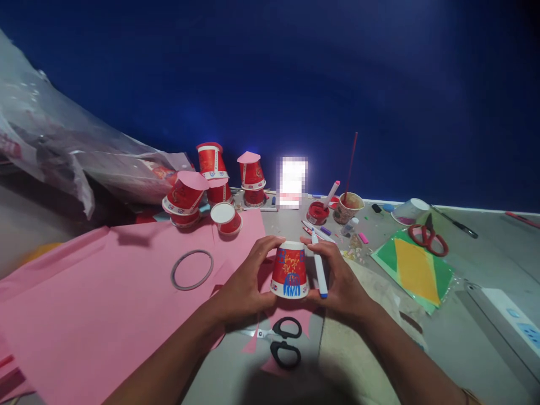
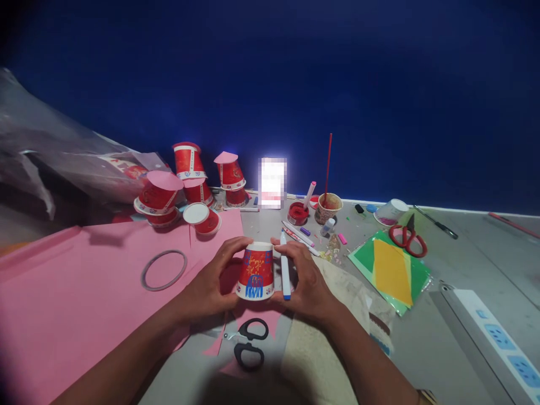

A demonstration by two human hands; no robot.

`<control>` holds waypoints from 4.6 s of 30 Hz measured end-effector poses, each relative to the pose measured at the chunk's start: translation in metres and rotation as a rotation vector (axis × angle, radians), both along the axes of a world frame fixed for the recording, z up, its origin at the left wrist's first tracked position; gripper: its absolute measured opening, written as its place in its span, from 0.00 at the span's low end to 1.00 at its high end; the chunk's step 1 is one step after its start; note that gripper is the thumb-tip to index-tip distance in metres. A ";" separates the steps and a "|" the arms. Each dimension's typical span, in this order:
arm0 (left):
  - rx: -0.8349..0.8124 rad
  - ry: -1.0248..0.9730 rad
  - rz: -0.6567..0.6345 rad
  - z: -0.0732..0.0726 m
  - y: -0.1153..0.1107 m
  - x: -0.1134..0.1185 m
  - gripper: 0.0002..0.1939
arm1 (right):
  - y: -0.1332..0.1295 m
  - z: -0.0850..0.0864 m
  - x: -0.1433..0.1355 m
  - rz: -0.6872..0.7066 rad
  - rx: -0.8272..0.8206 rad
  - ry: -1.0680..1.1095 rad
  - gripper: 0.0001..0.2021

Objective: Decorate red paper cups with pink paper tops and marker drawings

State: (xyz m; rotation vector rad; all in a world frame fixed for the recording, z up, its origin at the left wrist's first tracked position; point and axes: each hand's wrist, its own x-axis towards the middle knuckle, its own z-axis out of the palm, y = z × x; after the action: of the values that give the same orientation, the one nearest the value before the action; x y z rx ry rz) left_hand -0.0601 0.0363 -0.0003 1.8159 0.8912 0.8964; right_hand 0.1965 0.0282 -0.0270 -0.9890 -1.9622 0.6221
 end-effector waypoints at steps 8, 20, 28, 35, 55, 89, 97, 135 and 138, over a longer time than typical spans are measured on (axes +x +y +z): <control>0.030 0.056 0.061 -0.003 0.001 -0.002 0.47 | 0.005 -0.008 0.003 -0.011 -0.029 0.052 0.39; -0.012 0.067 0.133 -0.002 -0.004 0.000 0.66 | 0.001 -0.006 0.000 -0.027 -0.081 0.016 0.40; -0.051 -0.001 0.100 -0.002 -0.006 0.002 0.66 | -0.004 -0.003 -0.004 -0.019 -0.132 0.036 0.43; 0.016 0.041 0.111 -0.002 -0.007 0.002 0.59 | -0.004 -0.005 -0.002 0.038 -0.314 0.217 0.41; 0.252 0.276 0.216 -0.012 -0.020 0.024 0.43 | -0.029 0.031 -0.029 -0.221 0.311 0.098 0.06; 0.314 0.255 0.214 -0.023 -0.019 0.020 0.51 | -0.025 0.036 -0.035 -0.163 0.329 -0.021 0.09; 0.342 0.276 0.213 -0.023 -0.017 0.019 0.50 | -0.026 0.038 -0.034 -0.178 0.312 0.002 0.09; 0.141 0.139 0.245 -0.010 -0.016 0.019 0.43 | -0.022 0.014 -0.021 -0.418 0.061 0.325 0.03; -0.042 0.041 0.208 -0.005 -0.015 0.016 0.46 | -0.018 0.009 -0.018 -0.495 -0.068 0.506 0.03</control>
State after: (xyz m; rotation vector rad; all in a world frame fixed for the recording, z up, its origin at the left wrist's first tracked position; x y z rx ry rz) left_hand -0.0437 0.0216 -0.0056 1.7328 1.1325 0.9652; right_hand 0.1787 0.0106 -0.0183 -1.1700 -1.2040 0.5835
